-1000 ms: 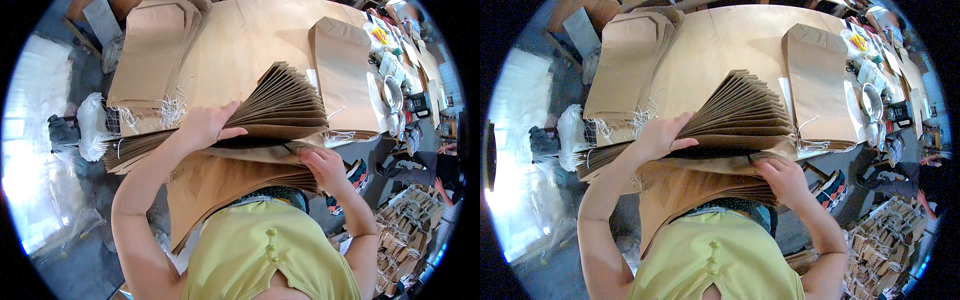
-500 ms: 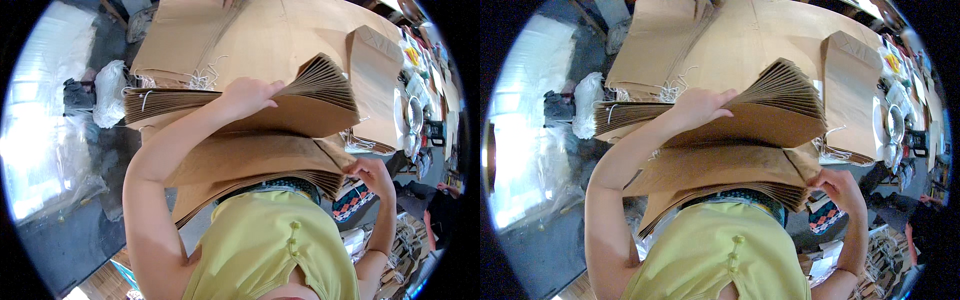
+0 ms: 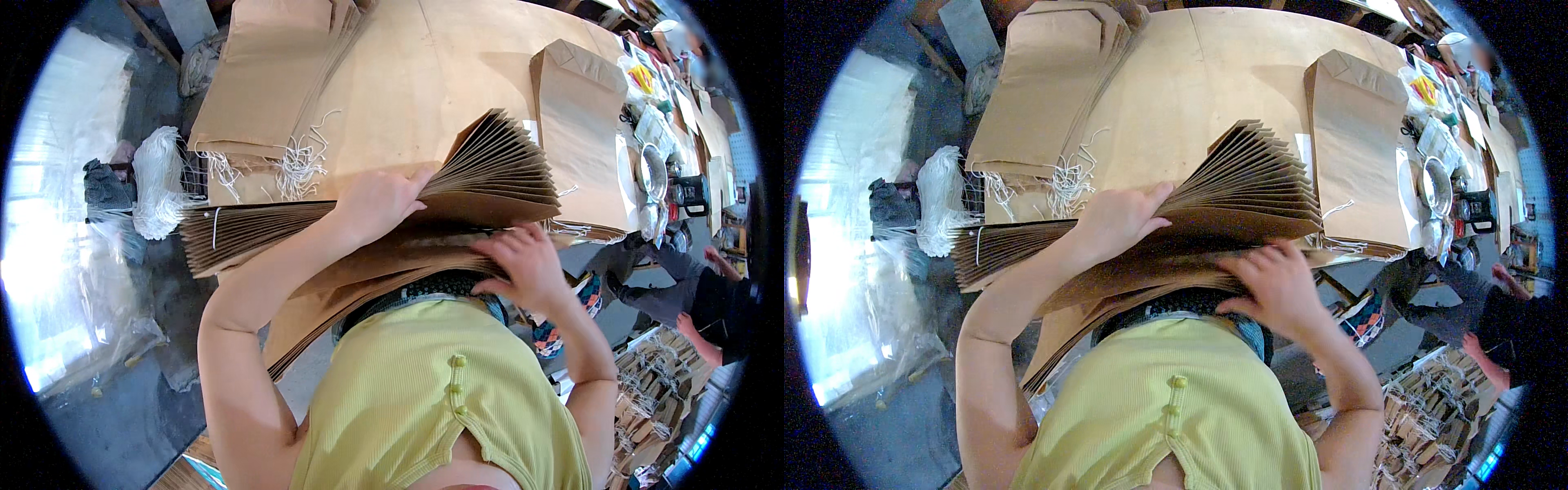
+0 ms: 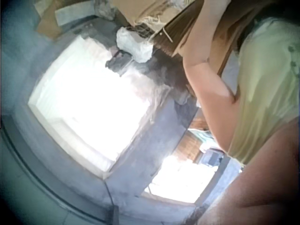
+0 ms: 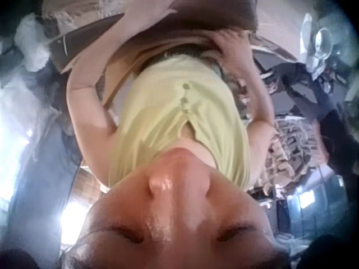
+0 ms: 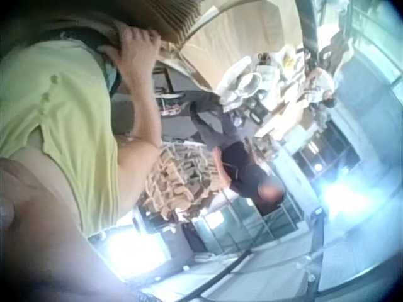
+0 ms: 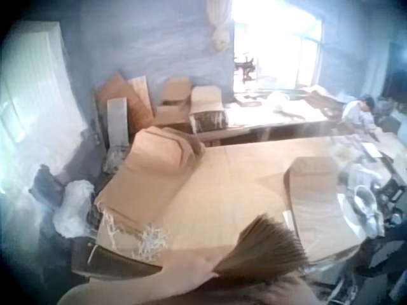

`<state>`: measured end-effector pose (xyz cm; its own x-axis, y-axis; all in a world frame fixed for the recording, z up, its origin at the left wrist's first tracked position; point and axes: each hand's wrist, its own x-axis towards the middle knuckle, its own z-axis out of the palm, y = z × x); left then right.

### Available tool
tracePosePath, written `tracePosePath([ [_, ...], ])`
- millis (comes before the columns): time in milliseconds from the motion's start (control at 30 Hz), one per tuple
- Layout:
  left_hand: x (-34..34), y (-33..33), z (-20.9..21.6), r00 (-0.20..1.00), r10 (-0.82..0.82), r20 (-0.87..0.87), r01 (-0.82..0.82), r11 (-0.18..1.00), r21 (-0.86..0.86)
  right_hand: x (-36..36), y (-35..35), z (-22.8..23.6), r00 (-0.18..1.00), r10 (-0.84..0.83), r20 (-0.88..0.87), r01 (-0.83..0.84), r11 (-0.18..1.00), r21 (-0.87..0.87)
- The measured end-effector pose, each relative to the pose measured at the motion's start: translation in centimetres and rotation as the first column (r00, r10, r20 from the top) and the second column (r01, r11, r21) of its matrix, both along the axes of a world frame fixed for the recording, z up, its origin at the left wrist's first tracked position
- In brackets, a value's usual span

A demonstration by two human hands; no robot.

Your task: The person repeatedly picks up stacks of flat brown paper bags, fans them out, aligns them, and places them back on the table. The person also picks up a white plastic tie and wraps it around a stack of bags to secure them.

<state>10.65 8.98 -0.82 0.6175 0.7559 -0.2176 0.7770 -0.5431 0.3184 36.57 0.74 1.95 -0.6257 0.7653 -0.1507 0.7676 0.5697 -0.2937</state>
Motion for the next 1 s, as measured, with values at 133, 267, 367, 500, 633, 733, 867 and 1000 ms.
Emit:
tracePosePath([
  [133,-0.5,-0.5,-0.3,0.995,-0.027,0.096,0.019,0.997,0.079,1.2,1.7,0.7,0.992,-0.056,-0.11,0.042,0.991,-0.127],
  [267,-0.7,-0.4,-1.6,0.976,-0.059,0.212,0.027,0.988,0.151,-1.3,2.0,1.3,0.979,-0.119,-0.164,0.068,0.956,-0.286],
  [367,-0.4,-0.3,-1.2,0.99,-0.053,0.128,0.043,0.996,0.078,-1.8,2.9,0.7,0.969,-0.166,-0.184,0.086,0.922,-0.378],
  [500,-0.5,-0.3,-1.2,0.987,-0.057,0.147,0.047,0.997,0.068,-1.2,5.1,0.7,0.955,-0.151,-0.254,-0.003,0.853,-0.522],
  [633,-0.5,-0.4,-1.3,0.988,-0.064,0.139,0.049,0.993,0.107,-0.2,6.6,0.5,0.959,-0.147,-0.242,-0.018,0.821,-0.57],
  [733,0.0,-0.2,-0.1,0.999,-0.029,0.031,0.03,0.999,-0.017,-0.3,6.2,0.2,0.96,-0.147,-0.238,0.023,0.89,-0.456],
  [867,-0.4,-0.2,-0.8,0.997,-0.012,0.074,0.014,0.999,-0.03,-3.2,4.6,-0.6,0.984,0.049,-0.174,-0.078,0.983,-0.168],
  [1000,-0.5,0.1,-0.6,0.995,0.003,0.1,0.007,0.996,-0.091,-4.1,3.6,-0.6,0.942,0.187,-0.277,-0.197,0.98,-0.008],
])
